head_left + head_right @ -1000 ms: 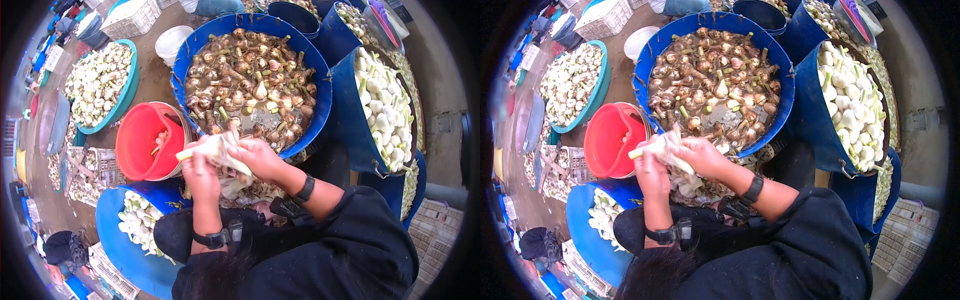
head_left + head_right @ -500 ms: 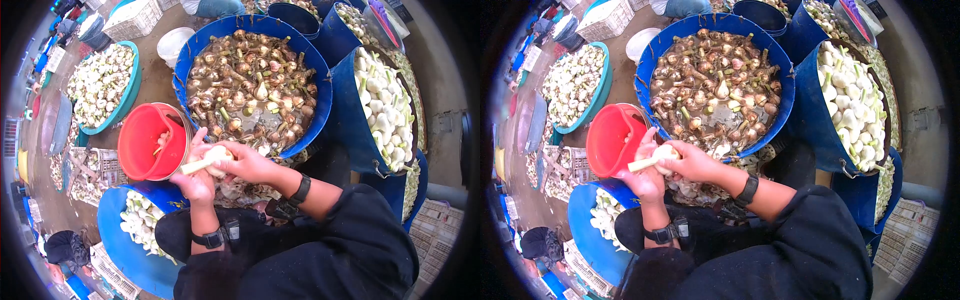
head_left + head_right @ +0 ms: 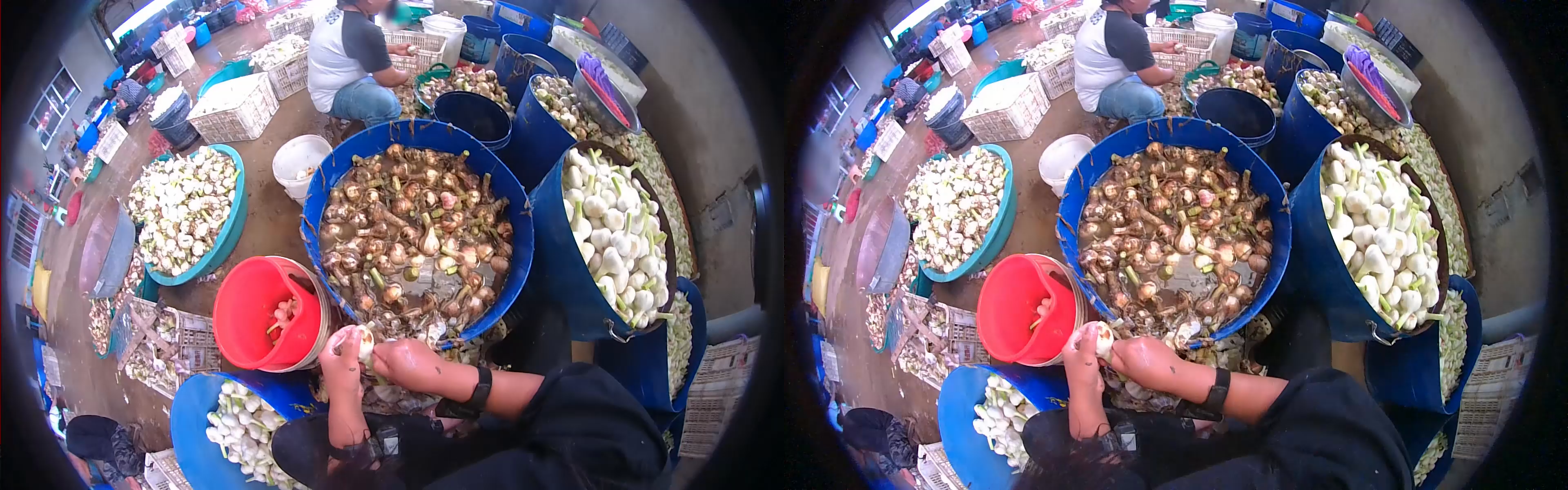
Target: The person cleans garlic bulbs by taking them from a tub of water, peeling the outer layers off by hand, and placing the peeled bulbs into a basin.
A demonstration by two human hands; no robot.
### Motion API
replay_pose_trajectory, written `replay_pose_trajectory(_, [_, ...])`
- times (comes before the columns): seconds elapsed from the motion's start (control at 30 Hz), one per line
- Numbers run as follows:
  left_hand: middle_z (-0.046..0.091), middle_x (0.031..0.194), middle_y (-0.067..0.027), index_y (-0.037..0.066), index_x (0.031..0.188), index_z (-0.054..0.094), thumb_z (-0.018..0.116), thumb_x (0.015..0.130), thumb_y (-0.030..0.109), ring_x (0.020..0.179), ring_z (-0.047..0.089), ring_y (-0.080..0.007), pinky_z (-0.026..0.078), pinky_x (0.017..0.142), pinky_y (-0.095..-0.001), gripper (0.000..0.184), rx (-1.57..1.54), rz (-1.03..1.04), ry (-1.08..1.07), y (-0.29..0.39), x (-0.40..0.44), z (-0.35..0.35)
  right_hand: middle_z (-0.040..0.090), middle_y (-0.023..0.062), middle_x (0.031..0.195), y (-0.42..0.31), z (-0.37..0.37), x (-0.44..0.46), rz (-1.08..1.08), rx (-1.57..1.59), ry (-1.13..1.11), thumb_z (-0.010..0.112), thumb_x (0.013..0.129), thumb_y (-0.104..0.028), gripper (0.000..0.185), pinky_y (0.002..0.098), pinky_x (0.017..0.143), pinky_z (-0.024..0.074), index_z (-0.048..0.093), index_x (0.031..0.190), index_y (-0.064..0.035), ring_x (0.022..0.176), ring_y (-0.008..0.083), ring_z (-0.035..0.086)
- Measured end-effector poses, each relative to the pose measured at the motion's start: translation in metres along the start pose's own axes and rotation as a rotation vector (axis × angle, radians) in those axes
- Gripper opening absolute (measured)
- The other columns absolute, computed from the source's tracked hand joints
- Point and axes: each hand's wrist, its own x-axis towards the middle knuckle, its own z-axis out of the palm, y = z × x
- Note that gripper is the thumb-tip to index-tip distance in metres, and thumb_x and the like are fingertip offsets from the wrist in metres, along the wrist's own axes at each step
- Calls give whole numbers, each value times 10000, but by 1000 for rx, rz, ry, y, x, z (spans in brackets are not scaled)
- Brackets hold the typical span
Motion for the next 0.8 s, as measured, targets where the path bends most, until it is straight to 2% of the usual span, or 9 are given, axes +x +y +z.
replay_pose_trajectory(0.17, [596, 808, -51, -31, 1009, 552, 544, 849, 253, 673, 573, -112, 441, 553, -224, 326, -377, -42, -100, 2, -5, 0, 559, 197, 673, 12, 10, 8, 101, 295, 37, 419, 837, -165, 214, 398, 572, 460, 564, 797, -13, 599, 317, 569])
replay_pose_trajectory(0.23, [593, 861, -64, -37, 1026, 540, 532, 855, 241, 737, 579, -136, 463, 645, -249, 327, -481, -6, -190, 10, -7, -1, 566, 198, 647, 5, 7, 9, 494, 1221, -48, 414, 863, -168, 270, 388, 546, 464, 567, 748, 22, 568, 297, 569])
replay_pose_trajectory(0.3, [593, 881, -67, -34, 1078, 538, 522, 868, 276, 752, 574, -134, 468, 683, -249, 375, -425, 23, -298, 10, -1, -15, 574, 176, 669, 6, 2, 3, 449, 1238, -71, 423, 880, -166, 282, 383, 532, 440, 558, 719, 22, 555, 294, 547])
replay_pose_trajectory(0.37, [590, 945, -77, -10, 1144, 515, 491, 876, 347, 818, 568, -137, 476, 684, -254, 448, 26, -39, -389, 11, 1, -22, 575, 156, 660, 12, -1, -5, -132, 218, 227, 472, 869, -172, 256, 372, 523, 423, 570, 724, 16, 540, 297, 526])
replay_pose_trajectory(0.43, [564, 1073, -96, -25, 1172, 501, 598, 834, 230, 922, 544, -129, 456, 795, -274, 435, 209, -34, -491, 1, 0, -20, 574, 154, 669, 17, -8, -7, -274, 85, 291, 519, 848, -173, 227, 376, 543, 429, 574, 725, 9, 579, 324, 537])
replay_pose_trajectory(0.5, [575, 1097, -120, 13, 1183, 517, 657, 772, 206, 977, 555, -198, 446, 830, -294, 475, 480, 373, -467, 10, -17, -4, 602, 128, 664, 27, -12, -7, 211, 188, 173, 545, 840, -182, 212, 342, 545, 435, 607, 772, 8, 570, 255, 564])
replay_pose_trajectory(0.57, [534, 1168, -145, 52, 1175, 528, 684, 705, 140, 1036, 542, -264, 429, 879, -344, 503, 590, 406, -464, 22, -32, 6, 634, 39, 715, 67, -11, 8, 523, 712, -10, 551, 866, -218, 272, 261, 523, 429, 641, 863, 39, 592, 87, 536])
replay_pose_trajectory(0.67, [524, 1176, -162, 55, 1013, 620, 634, 709, 50, 1071, 511, -335, 373, 946, -421, 305, 1086, 1035, -371, 16, -28, 9, 638, 43, 763, 70, -27, 11, 572, 889, -74, 515, 888, -201, 253, 260, 525, 451, 633, 887, 23, 607, 109, 555])
replay_pose_trajectory(0.8, [587, 1095, -152, -24, 987, 606, 621, 754, 16, 1019, 552, -234, 411, 894, -344, 237, 380, 623, -264, -7, -18, 11, 618, 61, 905, 45, -32, -1, 435, 1381, -17, 476, 911, -216, 263, 274, 578, 494, 555, 1042, -2, 692, 126, 577])
